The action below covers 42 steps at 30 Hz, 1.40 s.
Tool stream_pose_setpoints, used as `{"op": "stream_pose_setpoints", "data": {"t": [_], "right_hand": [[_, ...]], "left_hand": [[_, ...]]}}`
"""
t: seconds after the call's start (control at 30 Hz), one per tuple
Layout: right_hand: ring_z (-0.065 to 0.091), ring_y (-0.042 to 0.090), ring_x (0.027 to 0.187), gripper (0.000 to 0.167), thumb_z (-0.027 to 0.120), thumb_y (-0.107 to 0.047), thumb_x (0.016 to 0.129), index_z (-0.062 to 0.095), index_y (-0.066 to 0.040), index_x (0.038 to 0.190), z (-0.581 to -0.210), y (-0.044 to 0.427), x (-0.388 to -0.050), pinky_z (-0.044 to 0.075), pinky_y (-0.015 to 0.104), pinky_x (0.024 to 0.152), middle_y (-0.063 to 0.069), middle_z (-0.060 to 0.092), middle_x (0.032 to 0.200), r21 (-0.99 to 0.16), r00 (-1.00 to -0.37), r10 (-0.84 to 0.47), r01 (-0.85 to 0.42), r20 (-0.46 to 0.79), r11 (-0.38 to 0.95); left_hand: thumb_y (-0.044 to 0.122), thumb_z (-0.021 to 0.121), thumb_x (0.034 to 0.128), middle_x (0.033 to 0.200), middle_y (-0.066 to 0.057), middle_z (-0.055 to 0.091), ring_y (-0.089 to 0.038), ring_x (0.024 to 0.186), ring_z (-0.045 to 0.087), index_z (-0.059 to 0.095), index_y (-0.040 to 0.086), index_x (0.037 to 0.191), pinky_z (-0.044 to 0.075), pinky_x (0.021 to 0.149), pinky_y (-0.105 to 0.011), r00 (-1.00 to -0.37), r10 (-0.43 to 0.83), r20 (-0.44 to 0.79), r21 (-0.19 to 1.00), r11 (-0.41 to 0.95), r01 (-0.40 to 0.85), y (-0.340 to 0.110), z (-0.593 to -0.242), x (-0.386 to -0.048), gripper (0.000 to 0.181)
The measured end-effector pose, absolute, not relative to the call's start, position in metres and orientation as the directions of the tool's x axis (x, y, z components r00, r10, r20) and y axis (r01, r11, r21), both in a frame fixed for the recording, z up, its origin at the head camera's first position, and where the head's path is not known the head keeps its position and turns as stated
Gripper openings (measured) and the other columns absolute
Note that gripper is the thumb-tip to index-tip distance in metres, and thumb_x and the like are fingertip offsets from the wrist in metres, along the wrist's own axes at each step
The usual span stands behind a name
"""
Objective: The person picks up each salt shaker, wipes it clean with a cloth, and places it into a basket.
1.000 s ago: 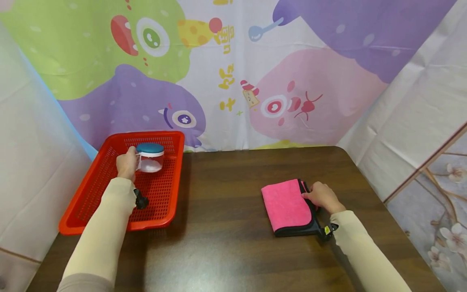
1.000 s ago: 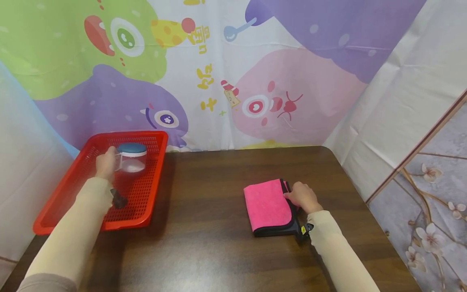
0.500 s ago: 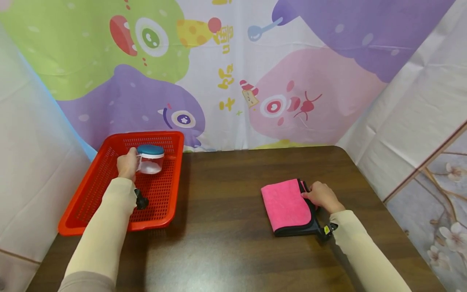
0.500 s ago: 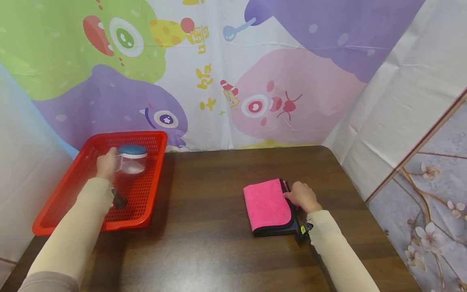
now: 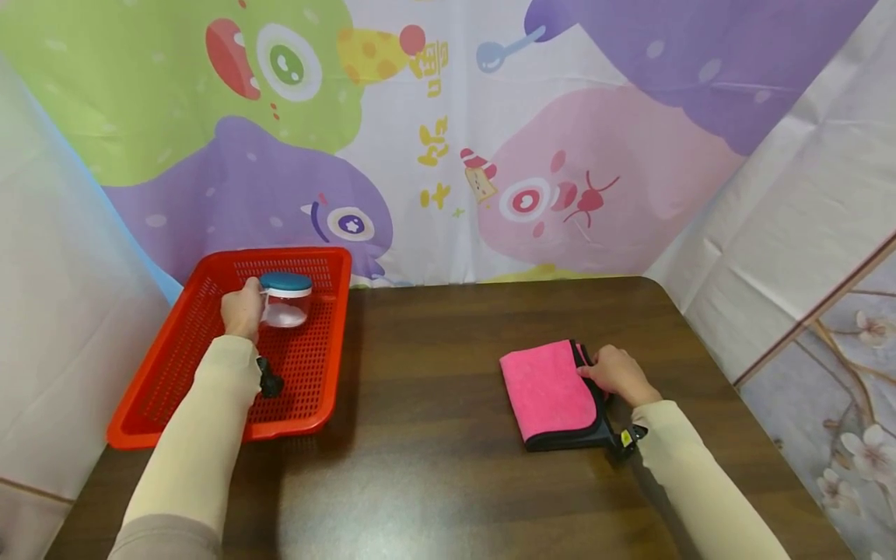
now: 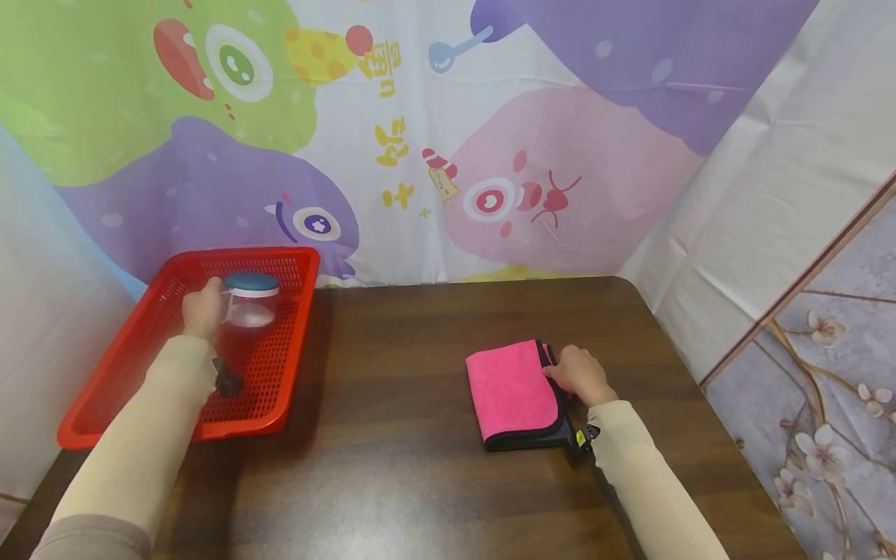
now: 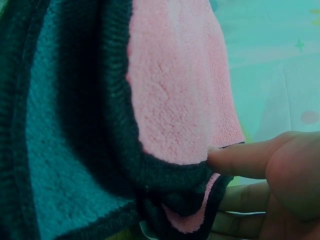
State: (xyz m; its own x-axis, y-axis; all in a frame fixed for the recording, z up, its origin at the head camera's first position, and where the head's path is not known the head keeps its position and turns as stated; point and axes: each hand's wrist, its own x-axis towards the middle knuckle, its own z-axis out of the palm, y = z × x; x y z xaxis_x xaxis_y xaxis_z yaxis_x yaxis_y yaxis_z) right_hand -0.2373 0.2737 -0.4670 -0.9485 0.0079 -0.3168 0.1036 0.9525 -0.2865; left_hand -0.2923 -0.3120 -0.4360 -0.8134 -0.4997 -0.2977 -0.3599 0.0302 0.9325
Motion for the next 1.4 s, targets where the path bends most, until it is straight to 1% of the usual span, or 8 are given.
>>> {"op": "stream_pose_setpoints", "data": {"t": [0.17, 0.3, 0.5, 0.77, 0.93, 1.07, 1.3, 1.4], "right_hand": [[0.056, 0.020, 0.064, 0.031, 0.063, -0.033, 0.091, 0.063, -0.004, 0.078, -0.466, 0.273, -0.237, 0.038, 0.030, 0.059, 0.007, 0.057, 0.066, -0.285, -0.947, 0.011, 0.108, -0.321, 0.952], [0.055, 0.021, 0.066, 0.031, 0.063, -0.032, 0.090, 0.064, -0.003, 0.079, -0.466, 0.274, -0.236, 0.038, 0.031, 0.060, 0.008, 0.057, 0.067, -0.284, -0.948, 0.009, 0.104, -0.319, 0.953], [0.055, 0.020, 0.064, 0.031, 0.063, -0.032, 0.091, 0.065, -0.001, 0.085, -0.466, 0.273, -0.237, 0.039, 0.030, 0.059, 0.009, 0.057, 0.069, -0.295, -0.942, 0.020, 0.124, -0.335, 0.948], [0.055, 0.020, 0.064, 0.032, 0.063, -0.033, 0.091, 0.065, -0.001, 0.086, -0.466, 0.274, -0.237, 0.039, 0.030, 0.058, 0.009, 0.057, 0.070, -0.288, -0.939, 0.032, 0.137, -0.342, 0.948], [0.055, 0.020, 0.064, 0.032, 0.062, -0.033, 0.091, 0.065, -0.002, 0.085, -0.466, 0.275, -0.237, 0.039, 0.029, 0.058, 0.009, 0.057, 0.069, -0.293, -0.940, 0.016, 0.122, -0.341, 0.948], [0.055, 0.019, 0.062, 0.031, 0.062, -0.033, 0.091, 0.065, -0.003, 0.083, -0.467, 0.274, -0.237, 0.038, 0.029, 0.057, 0.007, 0.057, 0.067, -0.298, -0.939, 0.014, 0.123, -0.344, 0.947], [0.055, 0.020, 0.063, 0.031, 0.063, -0.032, 0.091, 0.066, -0.002, 0.083, -0.465, 0.273, -0.236, 0.039, 0.029, 0.058, 0.008, 0.058, 0.068, -0.299, -0.941, 0.008, 0.115, -0.338, 0.947], [0.055, 0.019, 0.062, 0.031, 0.063, -0.032, 0.091, 0.065, -0.003, 0.081, -0.465, 0.273, -0.236, 0.039, 0.029, 0.057, 0.008, 0.058, 0.067, -0.304, -0.941, 0.007, 0.117, -0.339, 0.946]], "left_hand": [[0.032, 0.042, 0.0941, 0.054, 0.010, 0.047, -0.009, 0.055, 0.043, 0.053, 0.015, 0.071, 0.040, 0.057, -0.026, -0.836, -0.470, -0.285, 0.951, -0.029, -0.308, -0.318, -0.436, -0.294, 0.030], [0.029, 0.039, 0.0960, 0.054, 0.009, 0.048, -0.008, 0.051, 0.042, 0.054, 0.017, 0.065, 0.042, 0.053, -0.025, -0.892, -0.356, -0.278, 0.956, -0.007, -0.295, -0.326, -0.435, -0.292, 0.037], [0.030, 0.033, 0.0986, 0.062, 0.009, 0.050, -0.006, 0.057, 0.045, 0.054, 0.017, 0.073, 0.045, 0.062, -0.022, -0.920, -0.203, -0.334, 0.937, 0.031, -0.347, -0.336, -0.428, -0.287, 0.035], [0.025, 0.030, 0.0988, 0.066, 0.007, 0.052, -0.007, 0.060, 0.050, 0.050, 0.011, 0.085, 0.050, 0.063, -0.019, -0.919, -0.138, -0.370, 0.925, 0.036, -0.378, -0.338, -0.425, -0.286, 0.028], [0.024, 0.027, 0.0998, 0.070, 0.008, 0.054, -0.007, 0.065, 0.052, 0.049, 0.009, 0.090, 0.050, 0.066, -0.020, -0.927, -0.065, -0.369, 0.921, 0.106, -0.374, -0.341, -0.426, -0.284, 0.029], [0.024, 0.024, 0.1007, 0.073, 0.011, 0.057, -0.007, 0.073, 0.057, 0.052, 0.009, 0.091, 0.051, 0.075, -0.022, -0.923, 0.009, -0.385, 0.906, 0.194, -0.376, -0.344, -0.428, -0.280, 0.033], [0.024, 0.023, 0.1030, 0.084, 0.015, 0.064, -0.003, 0.086, 0.064, 0.044, -0.001, 0.121, 0.049, 0.093, -0.028, -0.906, 0.105, -0.410, 0.880, 0.305, -0.363, -0.347, -0.434, -0.279, 0.037], [0.023, 0.022, 0.1032, 0.088, 0.014, 0.064, -0.004, 0.090, 0.064, 0.042, -0.002, 0.122, 0.046, 0.099, -0.033, -0.898, 0.130, -0.419, 0.872, 0.331, -0.359, -0.348, -0.435, -0.278, 0.037]]}}
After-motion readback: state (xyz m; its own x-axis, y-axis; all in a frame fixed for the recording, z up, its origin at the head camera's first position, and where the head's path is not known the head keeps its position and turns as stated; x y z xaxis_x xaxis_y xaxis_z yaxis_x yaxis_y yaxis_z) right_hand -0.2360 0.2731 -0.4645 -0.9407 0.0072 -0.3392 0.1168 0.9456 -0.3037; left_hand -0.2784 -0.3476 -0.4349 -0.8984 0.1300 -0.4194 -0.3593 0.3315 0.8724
